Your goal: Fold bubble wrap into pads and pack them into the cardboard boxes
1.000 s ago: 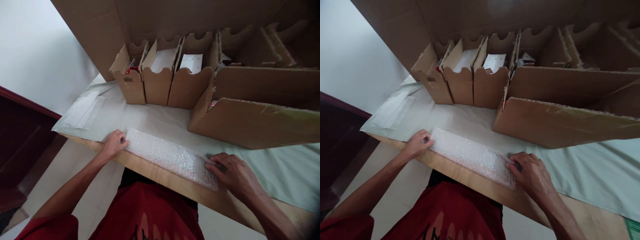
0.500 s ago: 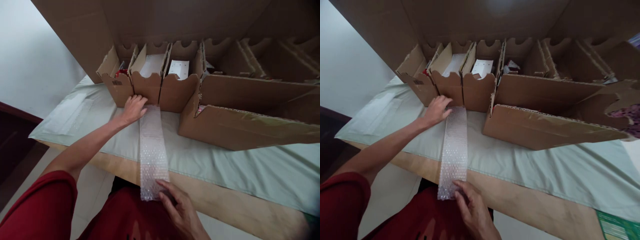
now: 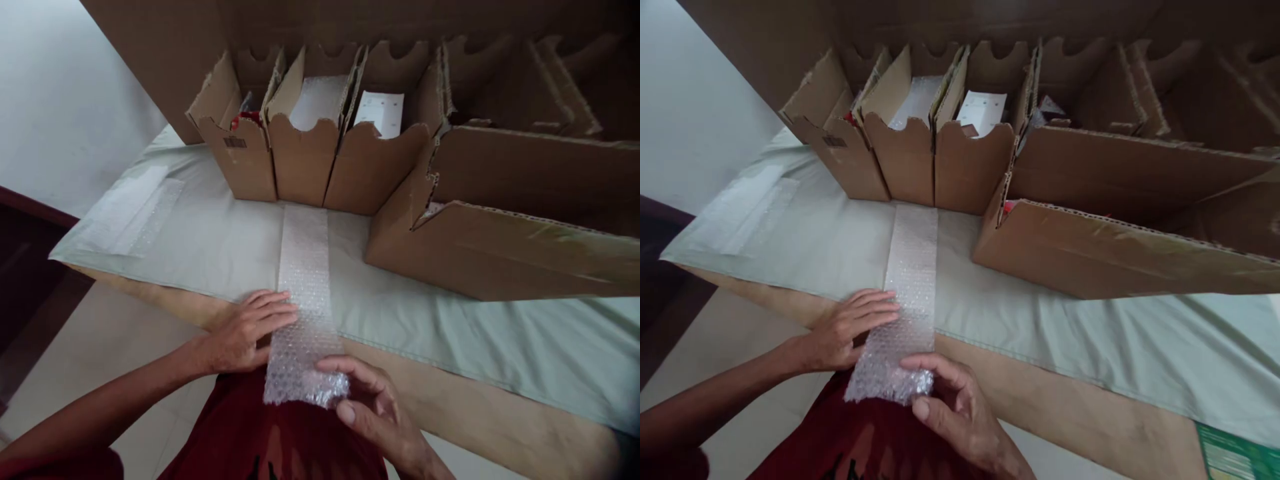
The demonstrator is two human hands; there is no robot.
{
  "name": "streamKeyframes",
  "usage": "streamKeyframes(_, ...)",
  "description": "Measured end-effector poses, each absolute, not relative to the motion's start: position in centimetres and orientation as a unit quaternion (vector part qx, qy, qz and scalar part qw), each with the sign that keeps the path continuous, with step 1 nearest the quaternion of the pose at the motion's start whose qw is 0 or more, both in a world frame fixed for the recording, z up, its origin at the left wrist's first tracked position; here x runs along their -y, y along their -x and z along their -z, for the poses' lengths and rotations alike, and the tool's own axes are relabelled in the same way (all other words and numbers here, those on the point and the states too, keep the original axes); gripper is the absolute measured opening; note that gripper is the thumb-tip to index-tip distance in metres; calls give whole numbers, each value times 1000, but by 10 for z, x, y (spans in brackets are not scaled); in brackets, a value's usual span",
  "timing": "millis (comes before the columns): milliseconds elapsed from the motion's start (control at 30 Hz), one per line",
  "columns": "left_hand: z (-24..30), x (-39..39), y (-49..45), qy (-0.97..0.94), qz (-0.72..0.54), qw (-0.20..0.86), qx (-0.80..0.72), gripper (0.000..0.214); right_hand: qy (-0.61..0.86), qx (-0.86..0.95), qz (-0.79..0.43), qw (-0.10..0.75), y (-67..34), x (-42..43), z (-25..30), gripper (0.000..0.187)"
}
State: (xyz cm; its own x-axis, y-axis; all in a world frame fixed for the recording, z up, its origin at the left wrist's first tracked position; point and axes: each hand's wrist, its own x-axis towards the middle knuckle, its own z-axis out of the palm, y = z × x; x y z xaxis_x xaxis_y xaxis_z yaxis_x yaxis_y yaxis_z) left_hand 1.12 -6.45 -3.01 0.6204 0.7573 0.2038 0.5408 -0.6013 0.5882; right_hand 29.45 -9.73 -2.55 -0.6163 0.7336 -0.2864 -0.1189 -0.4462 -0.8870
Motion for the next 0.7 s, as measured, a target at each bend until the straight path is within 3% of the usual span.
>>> streamKeyframes(133,41,61,-19,-766,-315,294,-478,30,347,430,-770,319,-286,68,14,59)
streamKeyframes(300,47,59,-31,-639,-354,353,-585,43,341,412,-759,371,-260,18,9,49)
streamKeyframes(533,63,53,-51,-698,-353,100,-615,66,375,424,-760,320,-241,-17,25,47)
streamKeyframes(700,59,55,-54,-708,-299,40,-639,71,402,424,-750,311,-241,-22,32,98)
